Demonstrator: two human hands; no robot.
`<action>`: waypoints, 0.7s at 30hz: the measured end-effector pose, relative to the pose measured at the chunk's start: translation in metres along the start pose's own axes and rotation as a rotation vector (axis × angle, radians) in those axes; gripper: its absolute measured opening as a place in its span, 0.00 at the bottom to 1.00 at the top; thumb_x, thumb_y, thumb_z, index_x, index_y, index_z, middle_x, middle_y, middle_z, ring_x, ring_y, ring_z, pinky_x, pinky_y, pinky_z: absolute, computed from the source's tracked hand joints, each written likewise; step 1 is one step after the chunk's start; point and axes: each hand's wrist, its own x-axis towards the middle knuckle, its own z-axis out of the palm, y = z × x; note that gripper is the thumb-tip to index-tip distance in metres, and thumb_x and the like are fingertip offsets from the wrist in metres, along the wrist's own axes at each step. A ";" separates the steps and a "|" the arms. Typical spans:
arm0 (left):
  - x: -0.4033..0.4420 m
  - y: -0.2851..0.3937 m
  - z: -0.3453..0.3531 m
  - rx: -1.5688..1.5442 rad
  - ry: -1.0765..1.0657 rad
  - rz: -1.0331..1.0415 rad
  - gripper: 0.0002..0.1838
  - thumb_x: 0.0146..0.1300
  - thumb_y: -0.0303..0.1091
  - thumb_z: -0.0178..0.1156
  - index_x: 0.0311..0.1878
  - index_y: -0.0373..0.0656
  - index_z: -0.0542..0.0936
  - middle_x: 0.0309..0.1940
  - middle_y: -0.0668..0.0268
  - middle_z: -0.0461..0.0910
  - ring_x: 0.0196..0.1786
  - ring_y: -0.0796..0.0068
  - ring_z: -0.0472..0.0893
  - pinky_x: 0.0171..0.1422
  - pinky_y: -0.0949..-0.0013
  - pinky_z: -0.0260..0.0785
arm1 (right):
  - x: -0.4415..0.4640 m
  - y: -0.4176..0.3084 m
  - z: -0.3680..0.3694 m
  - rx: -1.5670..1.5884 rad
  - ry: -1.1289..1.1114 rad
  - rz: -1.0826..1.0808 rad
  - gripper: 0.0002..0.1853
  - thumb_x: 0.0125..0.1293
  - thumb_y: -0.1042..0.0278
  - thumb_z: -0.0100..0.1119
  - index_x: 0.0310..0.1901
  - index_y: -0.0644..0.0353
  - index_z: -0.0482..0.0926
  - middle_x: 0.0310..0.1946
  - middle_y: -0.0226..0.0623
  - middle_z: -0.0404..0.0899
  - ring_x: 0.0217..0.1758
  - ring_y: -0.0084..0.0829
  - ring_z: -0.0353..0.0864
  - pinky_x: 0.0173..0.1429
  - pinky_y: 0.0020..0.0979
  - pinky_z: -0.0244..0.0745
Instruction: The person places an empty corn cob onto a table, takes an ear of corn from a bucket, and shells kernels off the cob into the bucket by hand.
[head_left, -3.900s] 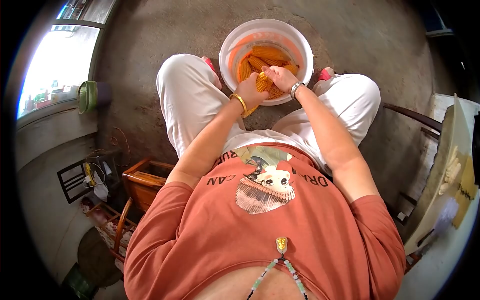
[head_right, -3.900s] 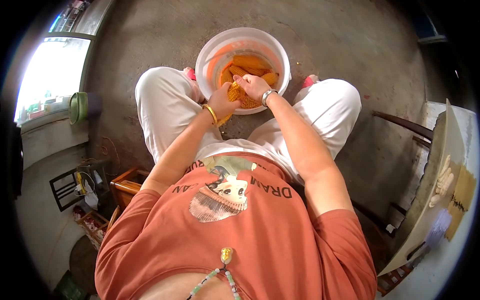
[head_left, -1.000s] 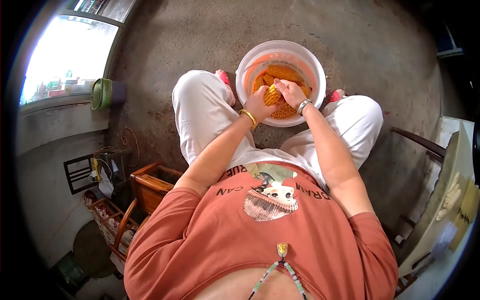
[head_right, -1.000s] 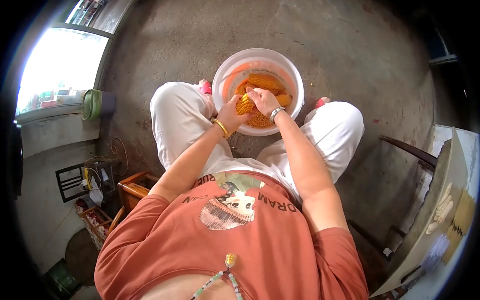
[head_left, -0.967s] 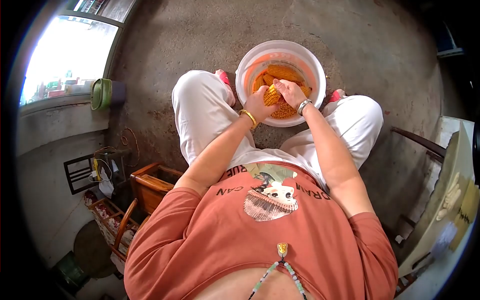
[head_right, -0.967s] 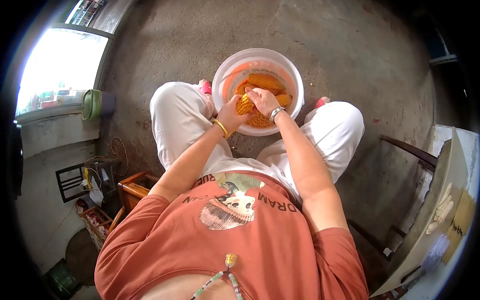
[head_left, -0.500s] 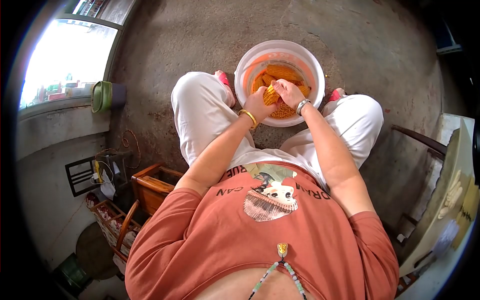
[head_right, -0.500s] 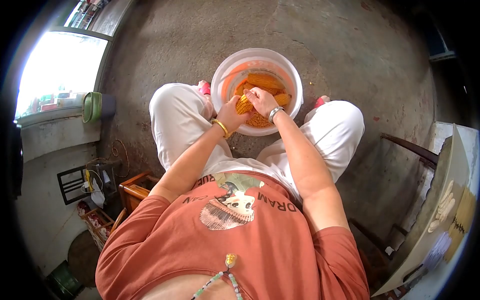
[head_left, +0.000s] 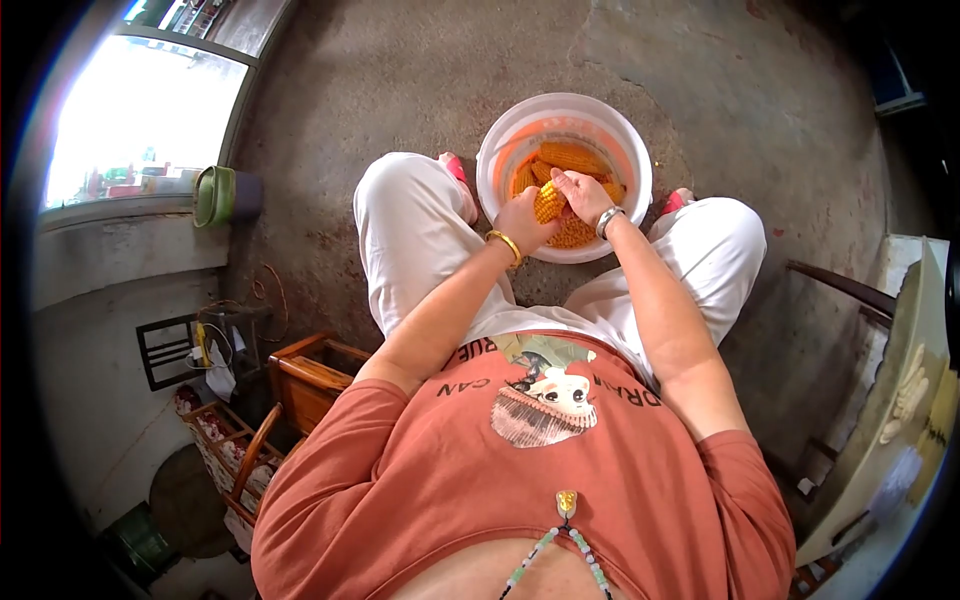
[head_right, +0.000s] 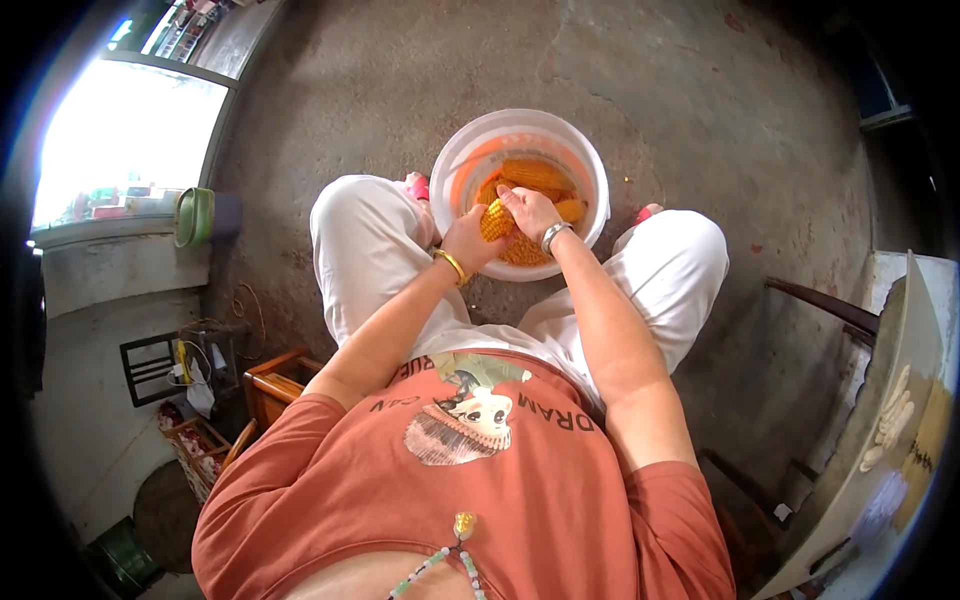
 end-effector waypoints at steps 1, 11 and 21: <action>-0.001 0.000 0.000 0.024 0.005 0.007 0.26 0.46 0.45 0.67 0.43 0.39 0.72 0.37 0.49 0.80 0.43 0.50 0.80 0.46 0.55 0.73 | 0.000 0.000 0.000 0.008 0.003 -0.014 0.35 0.67 0.33 0.41 0.40 0.65 0.78 0.33 0.44 0.80 0.38 0.38 0.79 0.44 0.34 0.72; -0.013 0.013 -0.004 0.212 0.109 -0.015 0.28 0.50 0.52 0.66 0.47 0.43 0.70 0.41 0.55 0.77 0.43 0.53 0.80 0.44 0.55 0.74 | 0.000 -0.003 0.002 0.038 -0.050 -0.085 0.36 0.67 0.31 0.40 0.36 0.64 0.76 0.32 0.44 0.78 0.37 0.36 0.77 0.46 0.34 0.70; -0.012 0.015 -0.006 0.258 0.069 -0.069 0.29 0.50 0.53 0.65 0.45 0.42 0.69 0.40 0.53 0.78 0.43 0.53 0.80 0.45 0.54 0.73 | 0.003 0.004 0.004 0.033 -0.063 -0.090 0.31 0.69 0.37 0.44 0.40 0.65 0.75 0.33 0.36 0.77 0.38 0.27 0.76 0.44 0.29 0.73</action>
